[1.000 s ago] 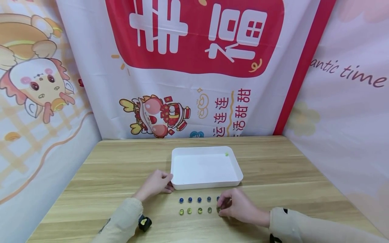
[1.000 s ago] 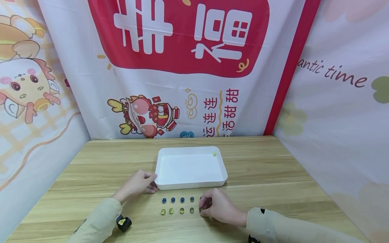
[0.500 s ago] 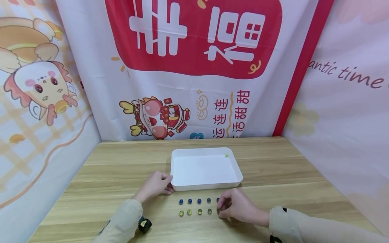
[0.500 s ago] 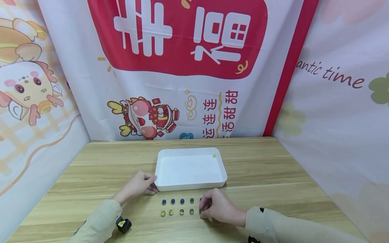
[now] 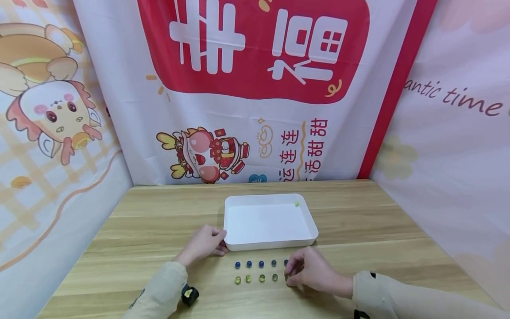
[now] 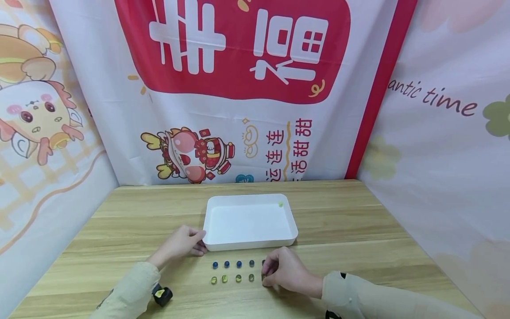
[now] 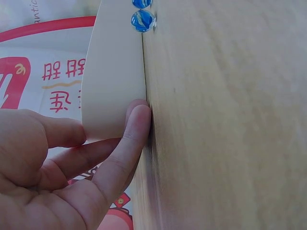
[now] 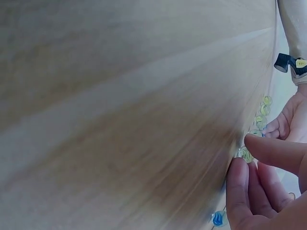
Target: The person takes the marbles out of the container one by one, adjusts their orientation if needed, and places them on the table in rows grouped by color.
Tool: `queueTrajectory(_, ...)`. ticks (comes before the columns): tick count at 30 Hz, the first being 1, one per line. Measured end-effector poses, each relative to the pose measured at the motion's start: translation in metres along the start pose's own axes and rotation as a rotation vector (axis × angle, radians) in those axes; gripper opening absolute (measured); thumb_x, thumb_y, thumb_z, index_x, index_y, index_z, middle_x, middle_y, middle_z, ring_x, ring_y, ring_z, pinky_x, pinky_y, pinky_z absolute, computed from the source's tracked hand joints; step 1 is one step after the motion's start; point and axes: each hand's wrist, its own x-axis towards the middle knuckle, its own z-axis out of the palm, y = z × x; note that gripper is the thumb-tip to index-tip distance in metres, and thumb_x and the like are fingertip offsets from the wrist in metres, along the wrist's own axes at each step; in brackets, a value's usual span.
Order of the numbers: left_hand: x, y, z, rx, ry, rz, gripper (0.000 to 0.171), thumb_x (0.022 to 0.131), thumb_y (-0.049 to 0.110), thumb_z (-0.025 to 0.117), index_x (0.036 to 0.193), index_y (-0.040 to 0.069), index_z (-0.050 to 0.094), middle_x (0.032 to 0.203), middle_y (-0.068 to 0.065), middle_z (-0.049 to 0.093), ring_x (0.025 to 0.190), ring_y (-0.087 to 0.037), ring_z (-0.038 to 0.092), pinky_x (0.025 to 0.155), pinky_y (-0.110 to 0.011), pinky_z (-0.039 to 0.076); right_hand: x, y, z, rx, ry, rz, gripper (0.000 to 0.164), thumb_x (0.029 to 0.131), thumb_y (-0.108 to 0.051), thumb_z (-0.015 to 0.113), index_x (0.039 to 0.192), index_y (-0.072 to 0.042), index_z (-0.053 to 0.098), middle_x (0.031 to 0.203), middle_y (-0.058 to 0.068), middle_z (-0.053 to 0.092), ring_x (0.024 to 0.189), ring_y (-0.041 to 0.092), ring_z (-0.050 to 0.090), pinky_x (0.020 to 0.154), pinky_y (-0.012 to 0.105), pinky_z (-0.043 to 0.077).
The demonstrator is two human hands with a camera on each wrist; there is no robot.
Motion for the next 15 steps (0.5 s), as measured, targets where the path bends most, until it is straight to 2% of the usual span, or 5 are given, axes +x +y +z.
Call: queueTrajectory(15,0.0002,0.0011,-0.0011,-0.009,-0.01,0.005,0.031,0.103,0.009,0.05,0.088,-0.008,0.071,0.078,-0.015,0.068,0.073,-0.027,0.069,0.067,-0.034,0.061,0.0001,-0.0022,0.0001,-0.02,0.008,0.003,0.024,0.066,0.004,0.085,0.08,-0.008,0.07,0.075,0.0,0.068,0.067,0.016,0.064,0.061,0.026,0.057)
